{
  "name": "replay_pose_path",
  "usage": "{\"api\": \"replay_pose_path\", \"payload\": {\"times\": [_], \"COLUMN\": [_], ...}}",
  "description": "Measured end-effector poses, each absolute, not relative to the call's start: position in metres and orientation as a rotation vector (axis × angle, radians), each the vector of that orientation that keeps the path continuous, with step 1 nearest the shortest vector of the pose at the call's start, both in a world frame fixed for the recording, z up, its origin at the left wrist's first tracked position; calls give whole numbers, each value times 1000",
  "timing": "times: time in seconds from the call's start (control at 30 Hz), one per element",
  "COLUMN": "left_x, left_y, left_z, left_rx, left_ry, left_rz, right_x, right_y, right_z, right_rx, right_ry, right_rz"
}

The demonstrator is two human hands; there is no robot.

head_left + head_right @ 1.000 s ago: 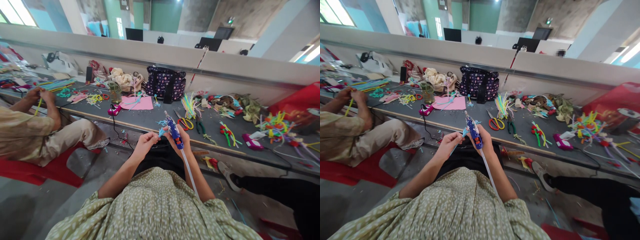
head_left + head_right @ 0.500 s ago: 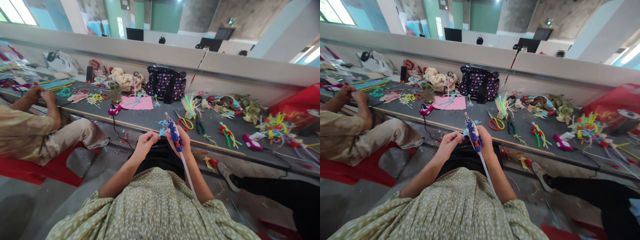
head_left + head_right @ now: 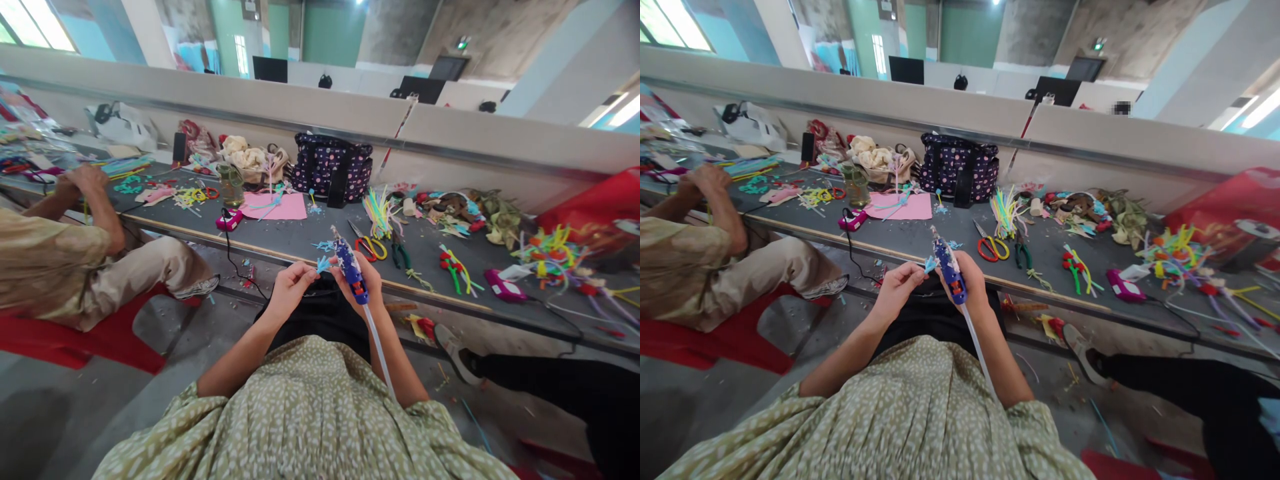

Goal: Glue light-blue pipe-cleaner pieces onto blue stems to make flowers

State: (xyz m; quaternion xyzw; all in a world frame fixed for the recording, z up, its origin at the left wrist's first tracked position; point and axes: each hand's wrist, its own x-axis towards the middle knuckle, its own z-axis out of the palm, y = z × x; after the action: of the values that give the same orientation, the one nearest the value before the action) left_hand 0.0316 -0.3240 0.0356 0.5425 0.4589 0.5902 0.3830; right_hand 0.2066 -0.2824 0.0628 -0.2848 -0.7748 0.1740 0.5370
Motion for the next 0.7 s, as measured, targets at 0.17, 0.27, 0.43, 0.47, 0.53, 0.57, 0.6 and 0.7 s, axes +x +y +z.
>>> {"api": "replay_pose_path", "payload": {"times": [0.17, 0.27, 0.43, 0.47, 0.53, 0.57, 0.6, 0.7], "left_x": [33, 34, 34, 34, 34, 34, 33, 33], "left_y": [-326, -328, -328, -328, -328, -328, -328, -329], "left_z": [39, 42, 43, 42, 41, 41, 40, 40], "left_rx": [1465, 1498, 1517, 1524, 1548, 1562, 1575, 1599], "left_ry": [1192, 1204, 1209, 1211, 1210, 1209, 1208, 1219], "left_rz": [1512, 1510, 1515, 1518, 1527, 1531, 1535, 1540], "right_x": [206, 207, 209, 209, 208, 208, 207, 206], "right_y": [-285, -285, -283, -283, -284, -284, -284, -285], "right_z": [64, 64, 61, 61, 61, 61, 61, 62], "right_rx": [-663, -671, -665, -668, -681, -688, -696, -708], "right_ry": [-1841, -1862, -1902, -1898, -1881, -1873, -1865, -1853], "right_rz": [442, 454, 425, 424, 427, 431, 433, 441]}}
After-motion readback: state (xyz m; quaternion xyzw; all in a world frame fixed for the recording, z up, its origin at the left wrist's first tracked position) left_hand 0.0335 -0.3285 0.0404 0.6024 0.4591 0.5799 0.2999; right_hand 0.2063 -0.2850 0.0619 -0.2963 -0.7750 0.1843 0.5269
